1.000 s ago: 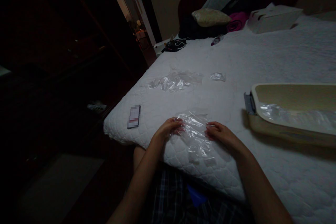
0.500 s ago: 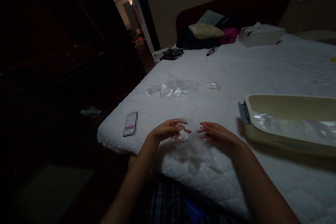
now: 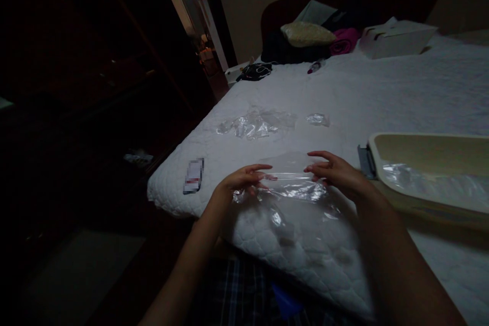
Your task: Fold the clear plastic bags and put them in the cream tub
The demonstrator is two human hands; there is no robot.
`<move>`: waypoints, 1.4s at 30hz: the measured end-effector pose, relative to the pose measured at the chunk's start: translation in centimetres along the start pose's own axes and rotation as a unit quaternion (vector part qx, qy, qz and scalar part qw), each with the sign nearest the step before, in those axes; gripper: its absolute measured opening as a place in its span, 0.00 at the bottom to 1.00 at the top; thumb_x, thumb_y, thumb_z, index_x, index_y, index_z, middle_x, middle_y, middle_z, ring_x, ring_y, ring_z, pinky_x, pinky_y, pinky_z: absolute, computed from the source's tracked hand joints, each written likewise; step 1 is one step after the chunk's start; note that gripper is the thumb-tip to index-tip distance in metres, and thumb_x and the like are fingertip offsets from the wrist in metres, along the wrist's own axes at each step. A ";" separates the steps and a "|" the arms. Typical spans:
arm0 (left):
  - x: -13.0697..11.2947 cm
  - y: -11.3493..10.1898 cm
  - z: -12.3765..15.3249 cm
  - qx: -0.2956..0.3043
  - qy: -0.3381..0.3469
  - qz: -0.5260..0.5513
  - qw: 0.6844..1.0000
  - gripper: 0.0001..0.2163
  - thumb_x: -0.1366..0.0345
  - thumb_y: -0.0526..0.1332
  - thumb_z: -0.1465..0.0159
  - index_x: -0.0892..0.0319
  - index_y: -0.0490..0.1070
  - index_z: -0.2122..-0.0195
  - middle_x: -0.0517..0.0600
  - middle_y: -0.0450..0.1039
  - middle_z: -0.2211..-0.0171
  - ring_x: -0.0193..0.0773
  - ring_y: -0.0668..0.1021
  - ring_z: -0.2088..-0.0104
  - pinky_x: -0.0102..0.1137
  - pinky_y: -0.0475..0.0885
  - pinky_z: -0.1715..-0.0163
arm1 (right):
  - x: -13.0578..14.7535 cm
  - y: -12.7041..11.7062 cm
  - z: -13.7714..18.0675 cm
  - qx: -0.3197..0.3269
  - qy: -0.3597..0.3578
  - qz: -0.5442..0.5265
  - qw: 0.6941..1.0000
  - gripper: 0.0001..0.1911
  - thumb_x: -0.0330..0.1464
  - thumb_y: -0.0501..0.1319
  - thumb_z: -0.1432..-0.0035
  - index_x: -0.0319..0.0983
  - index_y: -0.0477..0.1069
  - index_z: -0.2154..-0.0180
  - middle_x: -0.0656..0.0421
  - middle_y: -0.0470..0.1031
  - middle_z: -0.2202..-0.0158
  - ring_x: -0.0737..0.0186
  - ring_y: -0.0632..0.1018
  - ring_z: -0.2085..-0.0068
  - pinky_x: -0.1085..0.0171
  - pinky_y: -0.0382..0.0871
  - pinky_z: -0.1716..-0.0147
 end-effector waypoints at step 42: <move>7.1 0.6 1.8 -0.235 0.150 -0.539 0.795 0.25 0.57 0.58 0.39 0.55 0.60 0.42 0.54 0.52 0.36 0.45 0.50 0.34 0.45 0.37 0.36 | -7.4 2.6 -2.9 -0.052 -0.205 0.227 0.951 0.24 0.49 0.51 0.43 0.45 0.69 0.51 0.52 0.66 0.43 0.48 0.64 0.41 0.41 0.45 0.41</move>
Point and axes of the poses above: each hand's wrist, its own z-axis away from the middle knuckle, its own y-axis out of the palm, x = y × z, the point moved 5 cm from there along -z, towards the middle knuckle
